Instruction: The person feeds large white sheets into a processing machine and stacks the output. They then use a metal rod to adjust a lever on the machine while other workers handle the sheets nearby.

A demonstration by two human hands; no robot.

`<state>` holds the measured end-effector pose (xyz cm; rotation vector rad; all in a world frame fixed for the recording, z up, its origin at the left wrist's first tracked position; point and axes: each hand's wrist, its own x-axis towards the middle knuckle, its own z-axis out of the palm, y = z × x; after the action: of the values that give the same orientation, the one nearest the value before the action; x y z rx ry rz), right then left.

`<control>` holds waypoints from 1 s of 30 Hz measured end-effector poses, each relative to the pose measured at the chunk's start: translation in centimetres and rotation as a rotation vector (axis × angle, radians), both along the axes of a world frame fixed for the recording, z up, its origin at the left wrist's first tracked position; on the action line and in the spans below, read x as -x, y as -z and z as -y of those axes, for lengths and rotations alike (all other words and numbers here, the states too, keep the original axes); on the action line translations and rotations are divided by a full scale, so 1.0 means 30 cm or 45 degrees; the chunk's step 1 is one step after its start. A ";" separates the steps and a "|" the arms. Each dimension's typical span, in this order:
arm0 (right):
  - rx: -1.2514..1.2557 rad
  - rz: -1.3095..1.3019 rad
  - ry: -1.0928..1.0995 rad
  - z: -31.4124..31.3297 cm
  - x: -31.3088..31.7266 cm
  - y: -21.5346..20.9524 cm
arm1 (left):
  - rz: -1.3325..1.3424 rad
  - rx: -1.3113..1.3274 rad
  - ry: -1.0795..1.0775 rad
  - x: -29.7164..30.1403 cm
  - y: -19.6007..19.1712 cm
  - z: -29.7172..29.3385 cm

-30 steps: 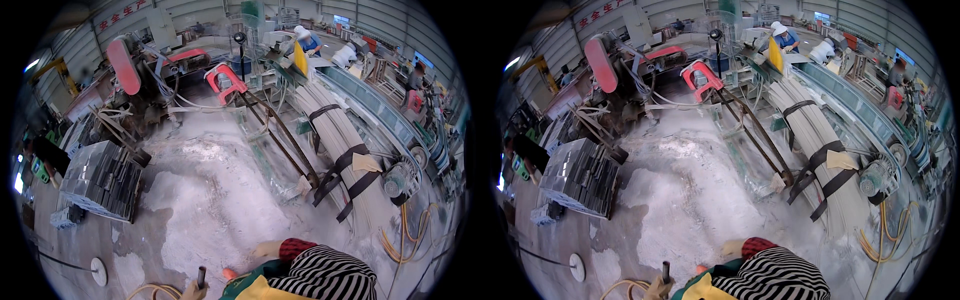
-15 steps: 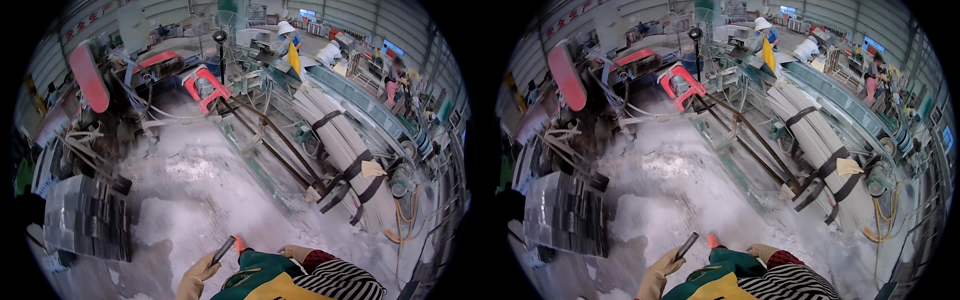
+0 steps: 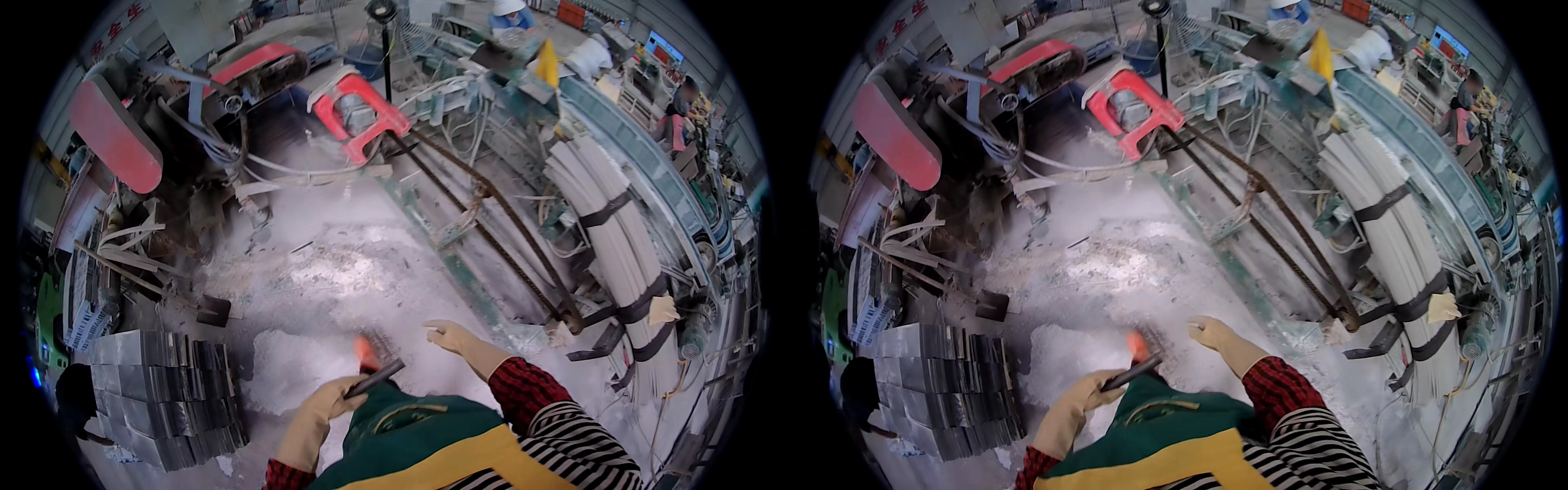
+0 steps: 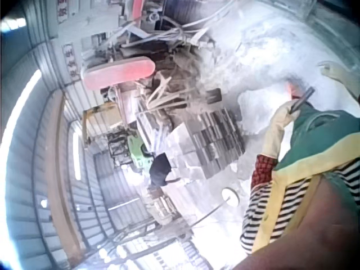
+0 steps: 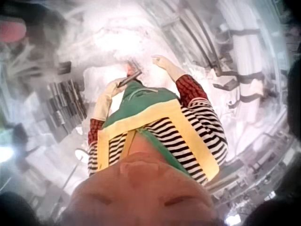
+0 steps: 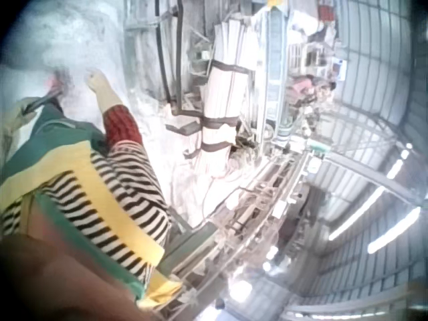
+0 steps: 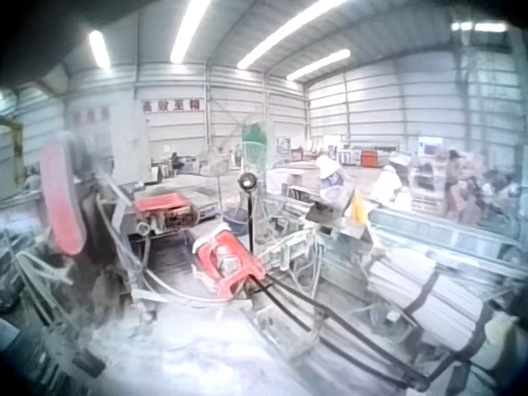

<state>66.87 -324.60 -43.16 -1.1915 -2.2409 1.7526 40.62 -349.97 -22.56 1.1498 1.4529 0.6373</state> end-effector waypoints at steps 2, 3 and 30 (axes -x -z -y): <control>0.016 -0.024 -0.064 -0.015 0.119 -0.123 | -0.077 0.058 0.111 0.159 0.054 -0.123; 0.130 0.056 -0.024 -0.021 0.125 -0.097 | -0.101 0.054 0.188 0.221 0.025 -0.227; -0.111 -0.443 0.982 -1.091 0.515 -0.537 | -0.231 -0.064 0.938 0.732 -0.279 -2.006</control>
<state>51.41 -291.87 -27.05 -1.3460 -1.3713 1.3834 18.64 -289.79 -14.19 1.6857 1.0406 0.0528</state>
